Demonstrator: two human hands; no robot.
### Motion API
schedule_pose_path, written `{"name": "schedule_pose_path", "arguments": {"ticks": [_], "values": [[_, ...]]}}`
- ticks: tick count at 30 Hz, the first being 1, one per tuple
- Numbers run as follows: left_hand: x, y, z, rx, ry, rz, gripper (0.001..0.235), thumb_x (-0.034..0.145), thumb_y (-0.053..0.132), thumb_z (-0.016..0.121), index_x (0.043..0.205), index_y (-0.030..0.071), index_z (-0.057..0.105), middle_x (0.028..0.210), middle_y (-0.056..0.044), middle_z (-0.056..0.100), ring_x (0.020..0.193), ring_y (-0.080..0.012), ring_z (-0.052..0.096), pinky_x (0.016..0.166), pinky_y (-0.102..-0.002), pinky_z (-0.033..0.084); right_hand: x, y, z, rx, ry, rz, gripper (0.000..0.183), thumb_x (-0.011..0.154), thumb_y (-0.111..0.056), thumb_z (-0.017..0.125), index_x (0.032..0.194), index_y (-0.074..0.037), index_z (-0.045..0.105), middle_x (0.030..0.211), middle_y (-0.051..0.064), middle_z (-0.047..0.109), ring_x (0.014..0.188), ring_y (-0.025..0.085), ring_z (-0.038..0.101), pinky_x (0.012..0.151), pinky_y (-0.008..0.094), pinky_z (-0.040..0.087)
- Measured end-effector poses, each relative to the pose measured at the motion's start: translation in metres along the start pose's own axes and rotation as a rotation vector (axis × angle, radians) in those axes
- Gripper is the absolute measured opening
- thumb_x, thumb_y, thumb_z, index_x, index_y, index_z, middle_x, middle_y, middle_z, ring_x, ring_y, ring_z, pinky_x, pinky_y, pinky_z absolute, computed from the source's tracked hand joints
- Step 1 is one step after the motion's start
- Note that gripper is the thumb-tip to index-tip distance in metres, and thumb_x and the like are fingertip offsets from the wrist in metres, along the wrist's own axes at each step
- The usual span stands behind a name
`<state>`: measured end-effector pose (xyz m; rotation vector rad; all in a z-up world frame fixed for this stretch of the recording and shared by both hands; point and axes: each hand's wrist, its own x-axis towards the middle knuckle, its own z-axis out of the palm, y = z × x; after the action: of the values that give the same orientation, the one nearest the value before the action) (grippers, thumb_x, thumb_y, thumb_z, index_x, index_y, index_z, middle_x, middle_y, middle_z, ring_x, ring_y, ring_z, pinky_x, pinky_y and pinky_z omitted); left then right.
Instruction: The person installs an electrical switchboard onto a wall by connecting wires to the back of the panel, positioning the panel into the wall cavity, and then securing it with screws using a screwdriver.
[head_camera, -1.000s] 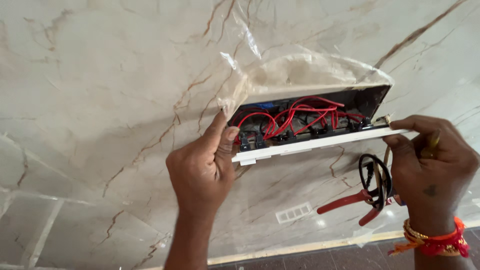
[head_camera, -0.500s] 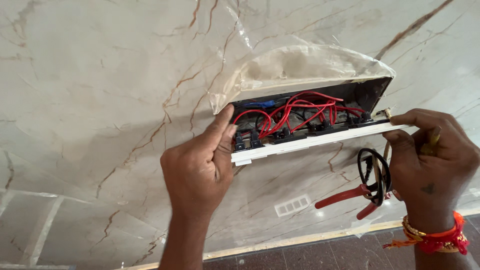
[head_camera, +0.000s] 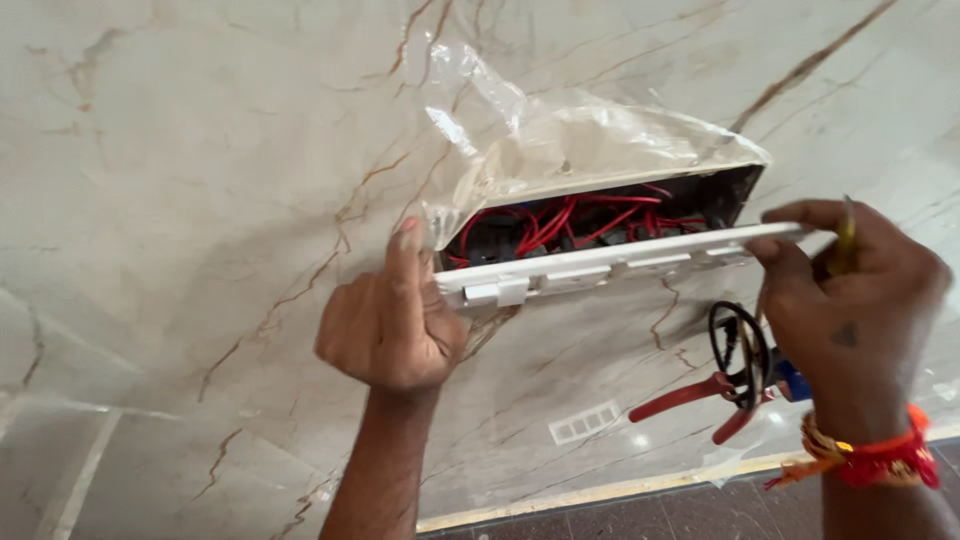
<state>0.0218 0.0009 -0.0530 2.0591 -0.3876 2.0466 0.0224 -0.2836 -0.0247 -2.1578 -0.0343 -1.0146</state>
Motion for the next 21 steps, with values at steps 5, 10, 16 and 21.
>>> {"name": "schedule_pose_path", "arguments": {"ticks": [5,10,16,21], "values": [[0.002,-0.004,0.018,0.037,0.087,-0.020,0.019,0.108,0.005,0.066,0.126,0.001,0.069,0.074,-0.002,0.068,0.053,-0.0149,0.052,0.052,-0.035,0.035,0.015,-0.011,0.005,0.103,0.022,-0.048,0.014,0.093,0.003,0.077,0.106,0.002,0.072,0.069,0.003,0.061,0.055,0.007,0.051,0.045,0.021,0.033],[0.005,-0.011,0.041,0.155,0.145,-0.044,0.021,0.113,0.006,0.064,0.133,0.001,0.066,0.077,0.000,0.067,0.059,-0.0149,0.055,0.056,-0.035,0.039,0.026,-0.015,0.019,0.338,0.039,-0.056,0.015,0.103,0.002,0.070,0.117,0.001,0.068,0.084,0.002,0.065,0.074,0.006,0.063,0.060,0.018,0.044],[0.003,-0.016,0.048,0.229,0.170,-0.027,0.023,0.114,0.000,0.067,0.136,0.002,0.064,0.077,-0.001,0.067,0.056,-0.0160,0.049,0.055,-0.036,0.034,0.019,-0.007,0.031,0.238,0.174,-0.100,0.066,0.079,-0.010,0.092,0.126,0.004,0.048,0.117,0.005,0.054,0.070,0.005,0.050,0.055,0.018,0.045],[0.004,-0.018,0.049,0.223,0.133,-0.046,0.030,0.108,-0.006,0.067,0.137,0.003,0.065,0.067,0.000,0.054,0.054,-0.0172,0.044,0.055,-0.038,0.032,0.013,0.007,0.042,0.405,0.155,0.067,0.057,0.089,-0.024,0.099,0.116,-0.004,0.053,0.108,0.001,0.064,0.072,0.001,0.053,0.061,0.014,0.045]]}}
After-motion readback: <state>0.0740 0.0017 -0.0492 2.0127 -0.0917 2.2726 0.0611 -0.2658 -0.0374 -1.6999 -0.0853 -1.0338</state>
